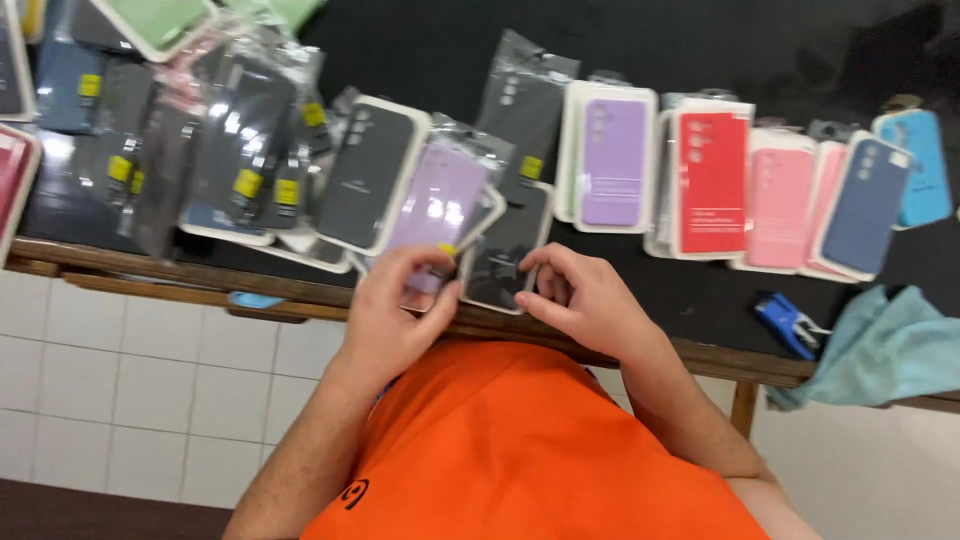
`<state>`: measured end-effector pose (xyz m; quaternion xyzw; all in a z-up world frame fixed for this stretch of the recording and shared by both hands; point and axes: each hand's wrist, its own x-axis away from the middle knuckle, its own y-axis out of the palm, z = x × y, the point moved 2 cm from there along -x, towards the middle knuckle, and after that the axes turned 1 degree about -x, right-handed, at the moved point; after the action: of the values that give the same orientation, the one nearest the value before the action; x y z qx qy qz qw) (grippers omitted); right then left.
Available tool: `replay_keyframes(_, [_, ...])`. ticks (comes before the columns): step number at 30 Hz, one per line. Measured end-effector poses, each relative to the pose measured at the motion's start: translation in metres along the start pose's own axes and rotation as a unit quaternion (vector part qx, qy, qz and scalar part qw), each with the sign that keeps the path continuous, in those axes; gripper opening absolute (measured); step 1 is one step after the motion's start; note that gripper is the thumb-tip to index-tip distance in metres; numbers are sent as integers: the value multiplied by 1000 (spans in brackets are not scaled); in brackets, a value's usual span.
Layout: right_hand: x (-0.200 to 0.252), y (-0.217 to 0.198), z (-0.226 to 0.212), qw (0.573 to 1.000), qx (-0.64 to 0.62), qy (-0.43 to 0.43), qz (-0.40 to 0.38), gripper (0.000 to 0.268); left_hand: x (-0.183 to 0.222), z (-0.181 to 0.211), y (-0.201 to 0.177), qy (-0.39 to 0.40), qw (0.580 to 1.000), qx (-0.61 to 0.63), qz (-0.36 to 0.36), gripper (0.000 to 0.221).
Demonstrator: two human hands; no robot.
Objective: The person sorts and arranges packaged phone cases on a black table, picking up and stacking them by color and model. They then walk to a wall display, hang a yellow phone case on a hook, and return to the table to continue organizing the remaining cases.
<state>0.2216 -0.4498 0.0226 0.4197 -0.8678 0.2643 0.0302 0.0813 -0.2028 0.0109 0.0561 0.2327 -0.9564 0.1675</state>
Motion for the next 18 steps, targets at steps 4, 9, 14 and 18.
replay_keyframes(4, [-27, 38, -28, 999, -11, 47, 6, 53, -15, -25, -78, 46, 994, -68, 67, 34])
replay_keyframes(9, [-45, 52, -38, 985, -64, 155, 40, 53, -42, -29, -126, -12, 999, -39, 35, 45])
replay_keyframes(14, [-65, 63, -45, 969, -139, 196, 63, 60, -63, -44, -118, 26, 998, -29, -52, 66])
replay_keyframes(18, [-79, 84, -16, 963, -199, 148, 108, 77, -58, -59, -88, 127, 978, -117, -119, 71])
